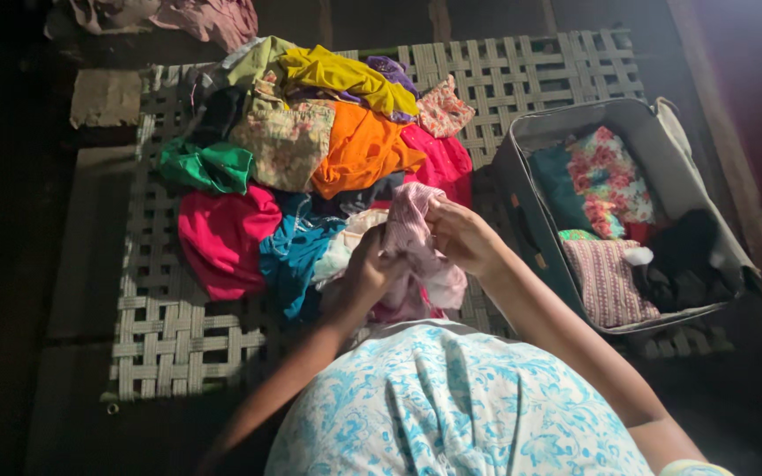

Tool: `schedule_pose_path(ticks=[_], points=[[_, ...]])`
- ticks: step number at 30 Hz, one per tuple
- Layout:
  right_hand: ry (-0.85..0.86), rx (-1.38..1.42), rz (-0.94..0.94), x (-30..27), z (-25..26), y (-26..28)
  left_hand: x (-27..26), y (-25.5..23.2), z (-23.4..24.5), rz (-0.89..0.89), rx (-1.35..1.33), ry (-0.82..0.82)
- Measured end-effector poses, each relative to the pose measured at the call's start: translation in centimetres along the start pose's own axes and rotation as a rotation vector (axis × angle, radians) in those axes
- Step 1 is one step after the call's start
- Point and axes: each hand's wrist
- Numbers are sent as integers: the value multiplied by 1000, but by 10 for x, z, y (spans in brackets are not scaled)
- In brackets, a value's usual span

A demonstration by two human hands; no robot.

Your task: The person folds various colorful garments by hand and places them into an open suitcase. The person handles shirts and other clothing items one at a time, folding them neatly and stacking them inside the suitcase.

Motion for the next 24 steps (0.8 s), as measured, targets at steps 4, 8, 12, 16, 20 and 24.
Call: schedule_pose_path(ticks=[4,8,12,16,20,24], points=[[-71,-325,28,-12,6,11,4,2,5,-72,151,-205],[87,-680,-21,-29,11,8,12,15,9,-70,33,-222],[-51,-370,-62,-35,7,-1,15,32,-1,-17,252,-159],[55,57,-132,-31,-3,18,17,15,-10,484,-302,72],[133,41,-194,-22,-15,38,7,-28,-13,-293,-27,-130],[18,51,-128,-8,-26,39,9,-25,-18,14,-36,-63]])
Point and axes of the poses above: each hand's wrist, its own x-axis towards the middle knuckle, its own z-axis out of the back of the hand, y = z × x, and after that the axes turned 8 degrees about -y, right-handed
